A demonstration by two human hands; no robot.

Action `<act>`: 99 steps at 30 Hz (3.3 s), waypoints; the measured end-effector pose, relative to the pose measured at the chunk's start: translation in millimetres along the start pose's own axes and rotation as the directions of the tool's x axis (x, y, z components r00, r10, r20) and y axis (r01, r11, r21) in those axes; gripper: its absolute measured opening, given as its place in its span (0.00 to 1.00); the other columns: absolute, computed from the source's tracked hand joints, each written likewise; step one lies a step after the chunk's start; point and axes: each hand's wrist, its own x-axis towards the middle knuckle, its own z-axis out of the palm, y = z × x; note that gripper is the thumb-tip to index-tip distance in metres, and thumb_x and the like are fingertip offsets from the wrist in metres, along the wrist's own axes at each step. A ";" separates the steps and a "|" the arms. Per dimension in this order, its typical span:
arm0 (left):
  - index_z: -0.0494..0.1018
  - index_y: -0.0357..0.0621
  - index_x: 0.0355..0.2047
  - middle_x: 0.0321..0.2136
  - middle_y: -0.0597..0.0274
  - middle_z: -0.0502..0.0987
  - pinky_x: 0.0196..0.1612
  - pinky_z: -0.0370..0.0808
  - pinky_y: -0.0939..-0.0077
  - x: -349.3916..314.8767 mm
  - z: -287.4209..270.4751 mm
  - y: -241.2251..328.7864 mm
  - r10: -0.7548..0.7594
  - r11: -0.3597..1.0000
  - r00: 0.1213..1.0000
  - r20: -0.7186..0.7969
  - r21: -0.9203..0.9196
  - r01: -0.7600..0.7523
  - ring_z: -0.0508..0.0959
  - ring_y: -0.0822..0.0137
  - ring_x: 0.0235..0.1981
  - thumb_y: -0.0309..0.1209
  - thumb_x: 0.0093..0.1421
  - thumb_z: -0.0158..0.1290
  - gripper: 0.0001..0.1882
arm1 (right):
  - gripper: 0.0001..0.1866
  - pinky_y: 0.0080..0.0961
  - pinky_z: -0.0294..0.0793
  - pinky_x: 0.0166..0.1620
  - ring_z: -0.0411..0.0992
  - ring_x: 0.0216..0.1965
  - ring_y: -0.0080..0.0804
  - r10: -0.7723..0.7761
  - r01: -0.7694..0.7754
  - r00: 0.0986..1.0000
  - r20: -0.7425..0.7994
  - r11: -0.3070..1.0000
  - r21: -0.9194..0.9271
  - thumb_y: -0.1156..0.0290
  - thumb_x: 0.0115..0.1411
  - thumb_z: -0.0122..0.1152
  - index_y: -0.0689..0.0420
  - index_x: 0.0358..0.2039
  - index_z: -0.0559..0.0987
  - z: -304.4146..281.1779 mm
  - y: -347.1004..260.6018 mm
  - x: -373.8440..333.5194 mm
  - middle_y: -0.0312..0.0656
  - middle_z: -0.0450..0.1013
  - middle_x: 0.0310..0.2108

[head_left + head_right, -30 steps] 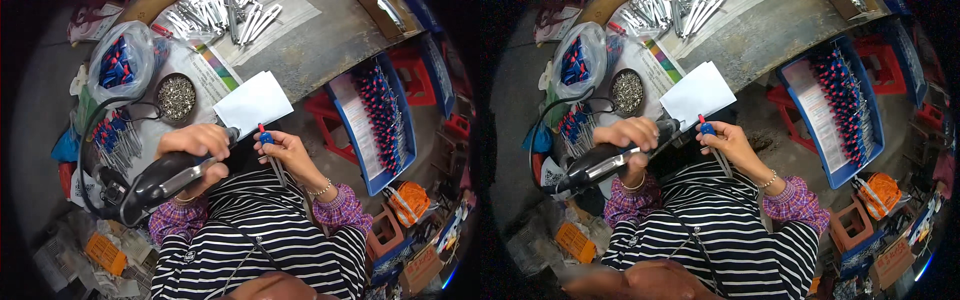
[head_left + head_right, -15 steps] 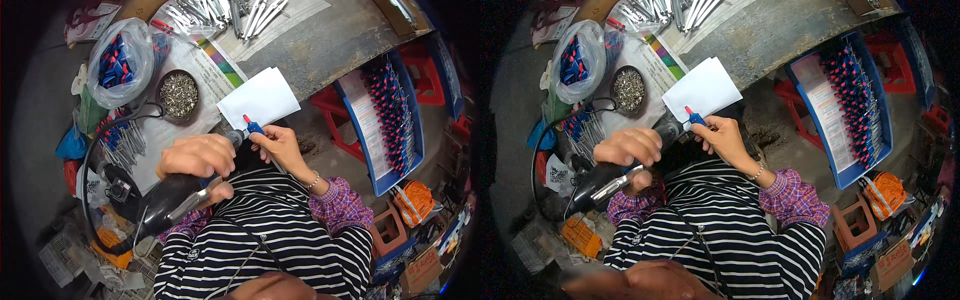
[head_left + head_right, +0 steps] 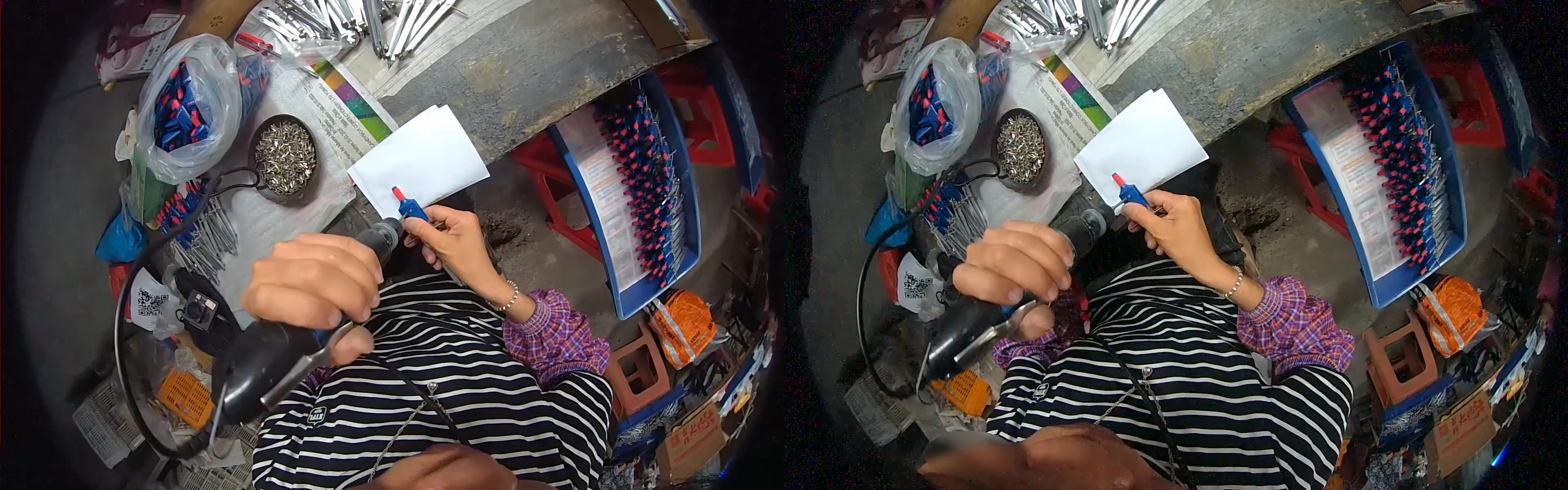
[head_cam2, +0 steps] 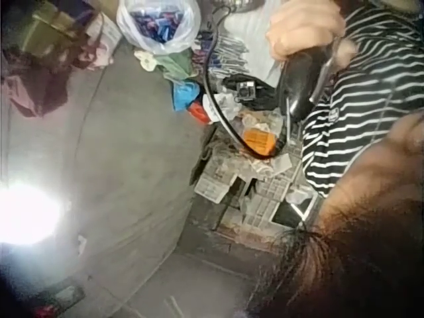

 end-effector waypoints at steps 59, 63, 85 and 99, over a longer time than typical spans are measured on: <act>0.59 0.43 0.33 0.21 0.57 0.74 0.23 0.76 0.69 23.6 18.6 -8.3 -0.053 0.992 0.994 0.097 0.115 0.042 0.75 0.64 0.17 0.23 0.47 0.60 0.20 | 0.10 0.14 0.62 0.15 0.65 0.13 0.14 -0.082 0.088 0.994 -0.072 0.993 0.075 0.66 0.56 0.61 0.61 0.26 0.80 8.0 3.9 -2.7 0.34 0.73 0.15; 0.59 0.44 0.33 0.20 0.57 0.73 0.22 0.75 0.70 24.6 26.5 -10.9 -0.071 0.982 0.996 0.057 0.178 0.060 0.74 0.65 0.17 0.24 0.47 0.58 0.19 | 0.11 0.15 0.65 0.15 0.68 0.12 0.16 -0.118 0.128 0.986 -0.117 0.988 0.089 0.67 0.55 0.61 0.63 0.24 0.79 9.6 8.1 1.5 0.37 0.73 0.15; 0.59 0.45 0.37 0.22 0.61 0.66 0.31 0.66 0.65 -19.8 18.3 9.4 0.012 1.000 0.935 -0.354 0.000 -0.013 0.68 0.66 0.22 0.28 0.53 0.52 0.15 | 0.12 0.13 0.68 0.16 0.69 0.15 0.15 -0.230 0.229 0.972 -0.038 0.972 -0.048 0.67 0.54 0.64 0.64 0.32 0.79 -9.0 -8.8 -14.8 0.35 0.74 0.20; 0.57 0.41 0.38 0.22 0.55 0.66 0.31 0.67 0.62 -45.2 4.0 19.0 -0.023 1.000 0.924 -0.383 -0.009 0.021 0.69 0.63 0.23 0.26 0.55 0.50 0.15 | 0.17 0.14 0.67 0.31 0.66 0.24 0.16 -0.641 0.435 0.610 -0.466 0.762 -0.480 0.75 0.52 0.57 0.62 0.44 0.72 -135.9 -69.0 -137.9 0.36 0.71 0.37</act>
